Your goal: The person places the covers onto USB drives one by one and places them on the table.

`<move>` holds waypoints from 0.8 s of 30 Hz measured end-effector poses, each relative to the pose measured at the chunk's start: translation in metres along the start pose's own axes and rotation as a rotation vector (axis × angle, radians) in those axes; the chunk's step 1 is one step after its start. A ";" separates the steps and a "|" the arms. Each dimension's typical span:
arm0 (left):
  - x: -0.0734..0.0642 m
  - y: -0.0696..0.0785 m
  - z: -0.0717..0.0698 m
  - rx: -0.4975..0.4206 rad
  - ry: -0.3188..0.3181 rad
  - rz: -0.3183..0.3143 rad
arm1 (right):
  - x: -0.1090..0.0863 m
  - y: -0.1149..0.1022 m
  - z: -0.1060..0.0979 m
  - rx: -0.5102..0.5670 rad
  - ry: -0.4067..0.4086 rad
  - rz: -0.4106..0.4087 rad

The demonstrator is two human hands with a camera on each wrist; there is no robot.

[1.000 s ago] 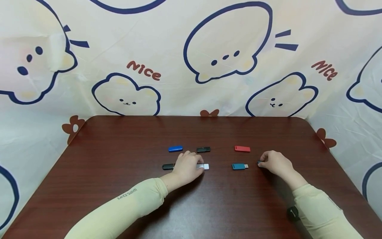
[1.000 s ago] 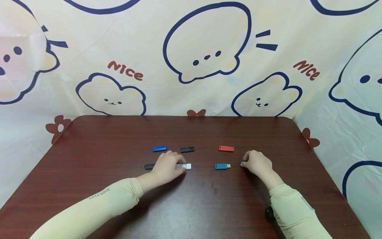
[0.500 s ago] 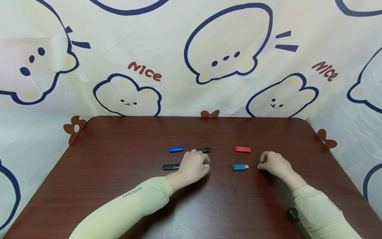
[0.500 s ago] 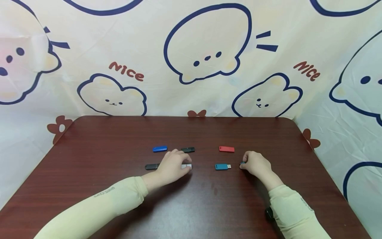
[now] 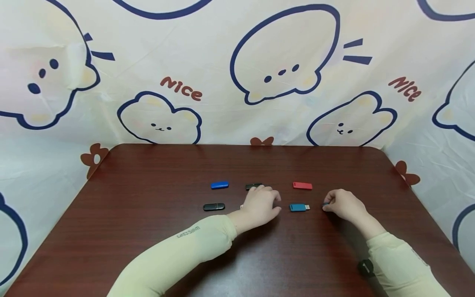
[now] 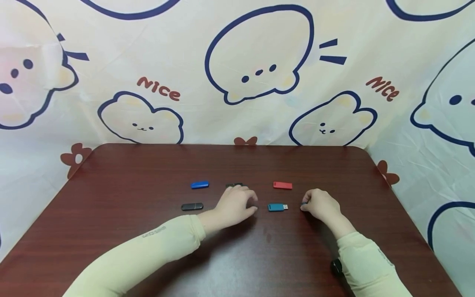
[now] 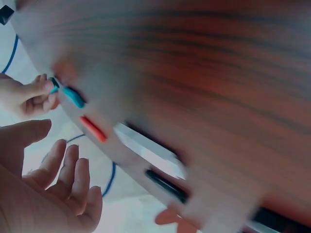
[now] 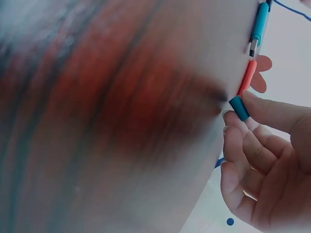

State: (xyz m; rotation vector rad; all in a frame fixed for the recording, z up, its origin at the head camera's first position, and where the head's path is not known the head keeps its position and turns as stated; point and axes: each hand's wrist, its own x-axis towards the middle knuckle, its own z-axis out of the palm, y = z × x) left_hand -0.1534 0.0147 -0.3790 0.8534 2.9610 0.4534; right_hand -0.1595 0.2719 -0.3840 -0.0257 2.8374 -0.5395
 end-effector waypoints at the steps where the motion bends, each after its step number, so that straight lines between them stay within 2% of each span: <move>1: 0.003 0.004 0.001 0.014 -0.005 0.007 | 0.000 0.000 0.000 0.001 -0.001 0.000; 6: 0.019 0.024 0.010 0.070 -0.027 0.030 | -0.003 0.000 -0.002 0.009 -0.005 0.012; 10: 0.031 0.032 0.018 0.111 -0.061 0.001 | -0.005 0.001 -0.003 0.017 -0.008 0.017; 16: 0.045 0.039 0.031 0.142 -0.114 -0.039 | -0.006 0.001 -0.004 0.022 -0.001 0.011; 24: 0.054 0.041 0.039 0.120 -0.127 -0.070 | -0.008 0.000 -0.004 0.029 -0.005 0.013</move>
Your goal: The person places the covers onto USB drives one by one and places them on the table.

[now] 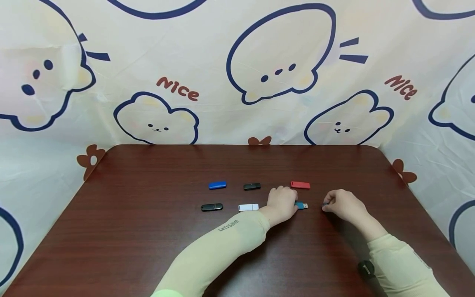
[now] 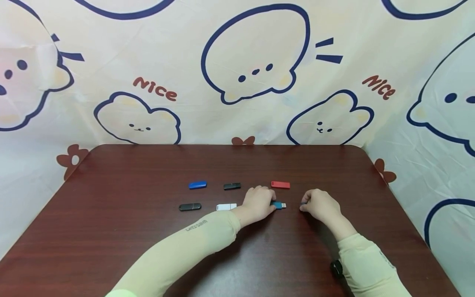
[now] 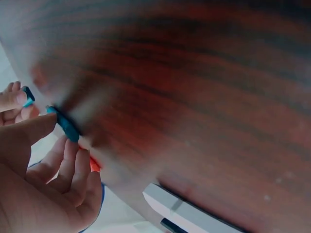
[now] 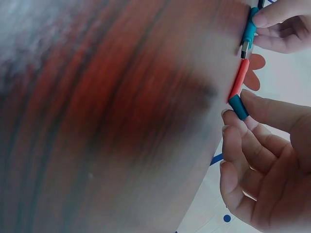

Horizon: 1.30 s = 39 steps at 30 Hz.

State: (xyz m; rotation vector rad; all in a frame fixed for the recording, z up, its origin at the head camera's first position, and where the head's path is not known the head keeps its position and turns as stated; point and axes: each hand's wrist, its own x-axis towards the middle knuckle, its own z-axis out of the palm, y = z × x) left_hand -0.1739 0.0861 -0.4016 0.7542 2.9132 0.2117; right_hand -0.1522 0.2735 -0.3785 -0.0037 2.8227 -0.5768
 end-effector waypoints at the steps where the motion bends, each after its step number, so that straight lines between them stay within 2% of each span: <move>1: 0.000 0.000 0.000 -0.004 -0.004 0.000 | 0.000 0.000 0.000 -0.001 0.000 0.001; 11: 0.002 -0.001 0.000 -0.040 -0.027 -0.004 | -0.001 0.000 0.002 0.003 0.001 -0.010; 16: 0.002 -0.004 -0.001 -0.117 -0.044 -0.001 | -0.002 0.001 0.002 0.020 0.006 -0.022; 26: -0.009 -0.019 -0.016 -0.419 -0.068 -0.062 | 0.000 -0.004 0.001 0.190 -0.035 -0.067; 30: -0.016 -0.028 -0.023 -0.543 -0.063 -0.062 | 0.000 -0.007 0.001 0.253 -0.057 -0.078; 36: -0.021 -0.039 -0.026 -0.750 -0.077 -0.077 | -0.001 -0.012 0.003 0.314 -0.084 -0.088; 39: -0.023 -0.042 -0.026 -0.816 -0.080 -0.085 | -0.001 -0.016 0.003 0.354 -0.098 -0.102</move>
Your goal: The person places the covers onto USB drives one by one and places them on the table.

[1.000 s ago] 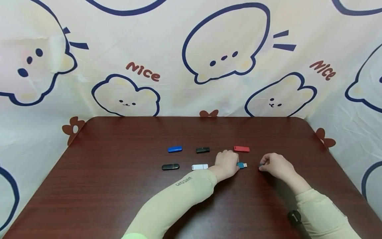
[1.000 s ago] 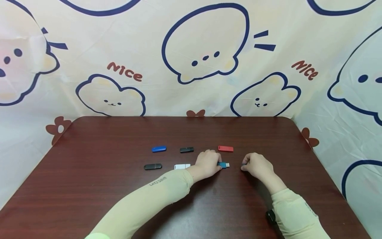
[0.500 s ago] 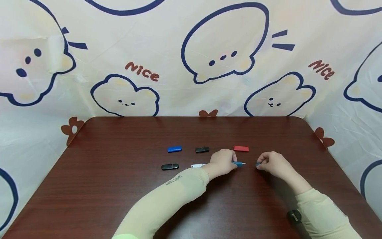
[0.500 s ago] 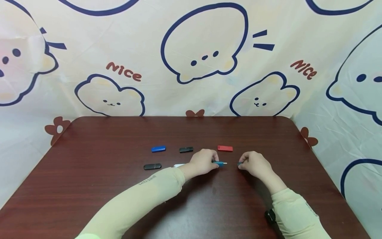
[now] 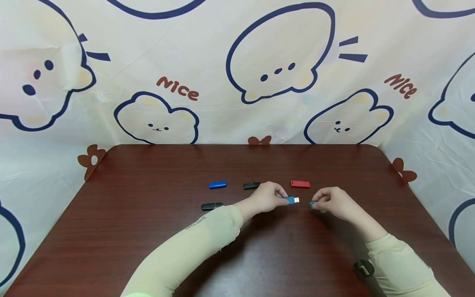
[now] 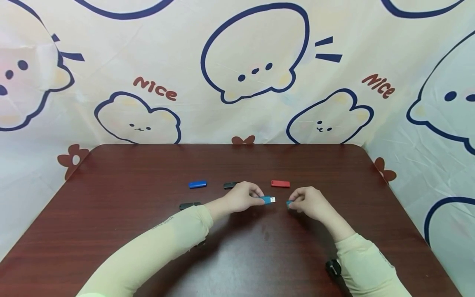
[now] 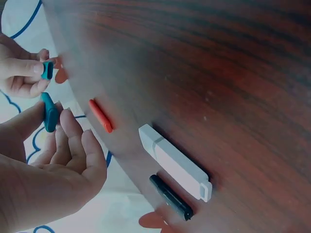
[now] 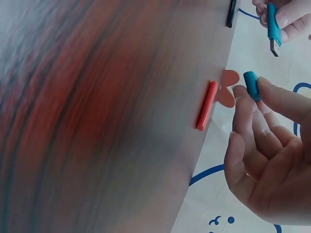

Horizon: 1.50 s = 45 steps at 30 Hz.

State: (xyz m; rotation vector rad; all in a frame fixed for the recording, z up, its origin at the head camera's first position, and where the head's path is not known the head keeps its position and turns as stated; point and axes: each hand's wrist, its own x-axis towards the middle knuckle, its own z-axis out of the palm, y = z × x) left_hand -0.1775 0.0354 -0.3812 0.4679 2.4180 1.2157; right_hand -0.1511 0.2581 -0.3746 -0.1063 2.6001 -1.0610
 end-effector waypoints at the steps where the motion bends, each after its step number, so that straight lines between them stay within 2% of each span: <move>1: -0.001 0.000 -0.001 -0.017 0.000 -0.001 | 0.000 -0.001 0.000 0.012 -0.006 -0.004; 13: -0.008 -0.001 -0.005 -0.099 -0.019 -0.055 | -0.002 -0.016 0.002 0.116 -0.042 -0.017; 23: -0.013 0.002 -0.006 -0.130 -0.027 -0.050 | -0.004 -0.020 0.002 0.139 -0.040 -0.032; 29: -0.013 0.005 -0.004 -0.122 -0.025 -0.068 | -0.004 -0.021 0.003 0.150 -0.036 -0.043; 45: -0.013 0.010 0.000 -0.112 -0.015 -0.048 | -0.005 -0.027 0.008 0.162 -0.054 -0.059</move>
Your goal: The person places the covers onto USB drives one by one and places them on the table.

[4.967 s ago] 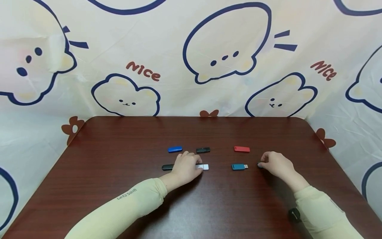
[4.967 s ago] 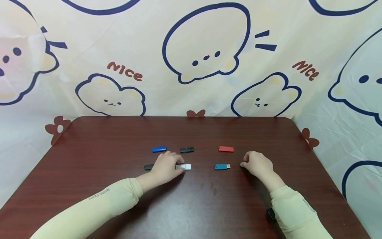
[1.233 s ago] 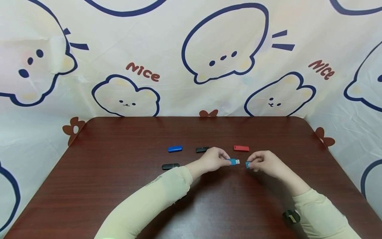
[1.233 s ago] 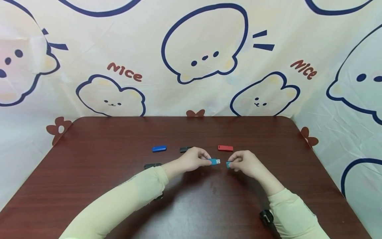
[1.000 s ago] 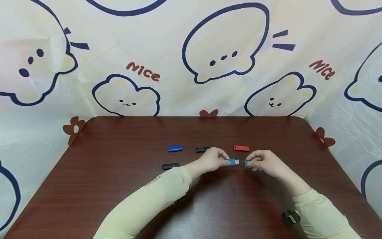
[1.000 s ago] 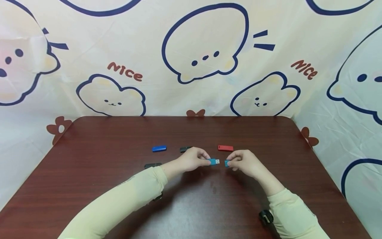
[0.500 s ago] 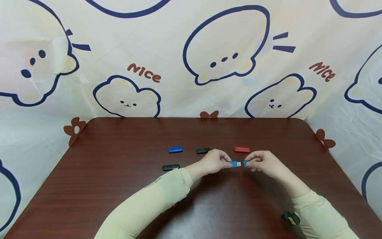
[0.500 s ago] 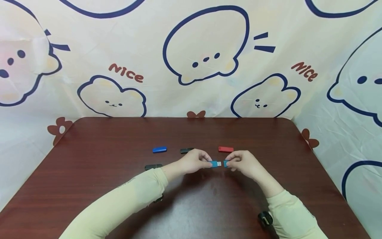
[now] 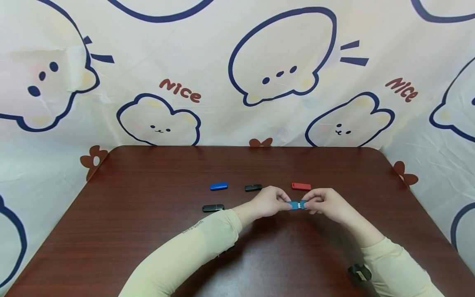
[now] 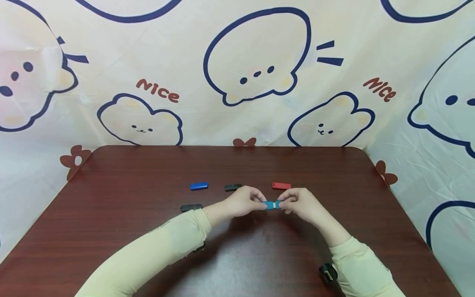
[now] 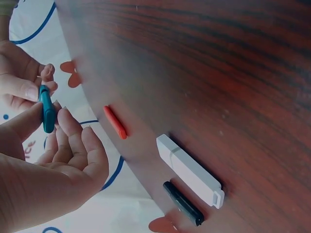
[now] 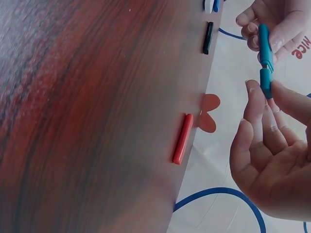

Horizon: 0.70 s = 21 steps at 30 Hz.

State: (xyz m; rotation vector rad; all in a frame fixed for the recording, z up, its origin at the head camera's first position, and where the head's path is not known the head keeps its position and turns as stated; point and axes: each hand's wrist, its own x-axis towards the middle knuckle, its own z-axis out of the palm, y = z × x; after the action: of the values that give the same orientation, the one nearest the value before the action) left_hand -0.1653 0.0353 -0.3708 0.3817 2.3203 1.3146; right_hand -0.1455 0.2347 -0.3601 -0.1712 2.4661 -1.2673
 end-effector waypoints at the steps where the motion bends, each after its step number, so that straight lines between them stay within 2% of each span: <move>1: 0.000 0.000 0.000 0.001 0.001 0.001 | 0.000 -0.001 0.000 0.003 -0.004 -0.003; 15: 0.000 -0.001 0.002 -0.001 -0.009 0.012 | 0.001 -0.001 0.002 0.003 -0.007 -0.006; 18: -0.001 -0.002 0.001 0.025 -0.009 0.037 | 0.001 -0.001 0.002 0.000 -0.002 -0.005; 21: -0.001 -0.002 0.002 0.103 -0.007 0.091 | 0.001 0.000 0.002 0.002 0.003 -0.005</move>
State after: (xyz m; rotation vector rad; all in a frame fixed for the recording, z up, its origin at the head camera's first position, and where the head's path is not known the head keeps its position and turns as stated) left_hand -0.1633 0.0351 -0.3732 0.5297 2.3962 1.2355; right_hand -0.1458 0.2322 -0.3613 -0.1753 2.4688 -1.2731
